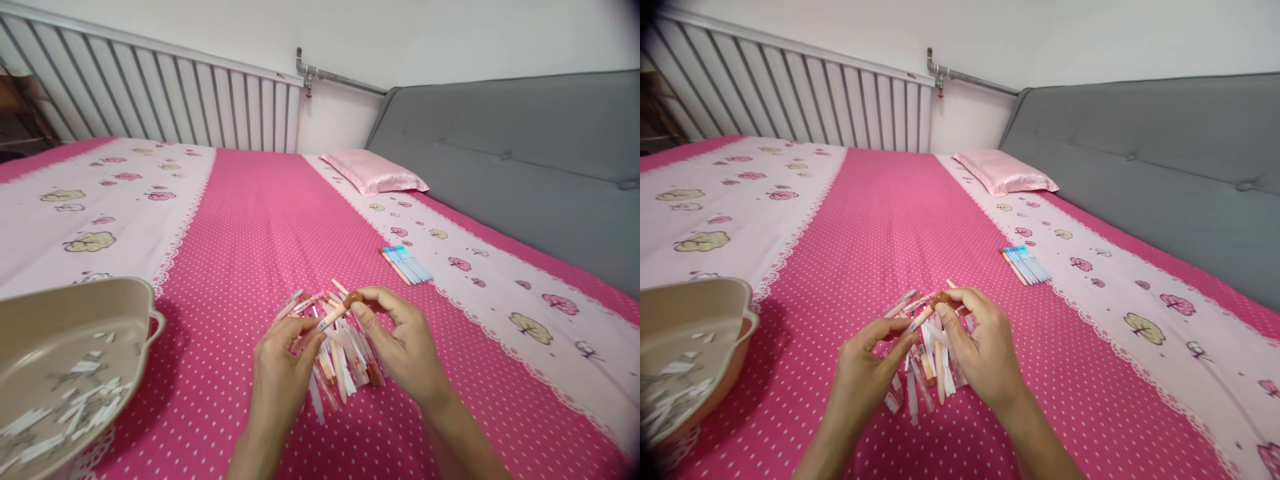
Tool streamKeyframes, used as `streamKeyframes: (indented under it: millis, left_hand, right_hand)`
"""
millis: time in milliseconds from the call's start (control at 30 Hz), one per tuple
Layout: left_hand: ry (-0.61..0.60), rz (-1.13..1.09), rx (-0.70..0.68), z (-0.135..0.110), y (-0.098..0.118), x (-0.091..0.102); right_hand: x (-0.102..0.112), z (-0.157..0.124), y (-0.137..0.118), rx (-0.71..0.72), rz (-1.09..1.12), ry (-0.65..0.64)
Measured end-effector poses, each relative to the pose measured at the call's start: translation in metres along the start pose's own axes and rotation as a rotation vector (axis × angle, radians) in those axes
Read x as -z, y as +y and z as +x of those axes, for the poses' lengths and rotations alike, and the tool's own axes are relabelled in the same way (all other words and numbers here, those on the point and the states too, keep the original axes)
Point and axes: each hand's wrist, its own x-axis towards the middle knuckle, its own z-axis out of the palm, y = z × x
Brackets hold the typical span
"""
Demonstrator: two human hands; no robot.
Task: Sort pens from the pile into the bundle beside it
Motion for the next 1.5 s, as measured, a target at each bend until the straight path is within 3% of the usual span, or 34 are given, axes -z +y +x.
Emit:
streamKeyframes:
  millis: [267, 433, 600, 833, 1500]
  left_hand:
    - [-0.057, -0.158, 0.119, 0.001, 0.003, 0.002]
    - [-0.094, -0.324, 0.136, 0.0, 0.004, 0.002]
    - [-0.064, -0.384, 0.123, 0.0, 0.003, 0.002]
    - [0.011, -0.337, 0.158, 0.002, 0.001, 0.005]
    - [0.063, -0.545, 0.239, 0.002, 0.005, 0.003]
  right_hand:
    - [-0.006, -0.001, -0.002, -0.076, -0.03, -0.037]
    - [-0.015, -0.002, 0.002, -0.211, -0.033, -0.254]
    - [-0.035, -0.006, 0.019, -0.293, 0.126, -0.46]
    - [-0.048, -0.008, 0.031, -0.35, 0.298, -0.441]
    - [-0.047, -0.006, 0.036, -0.42, 0.365, -0.425]
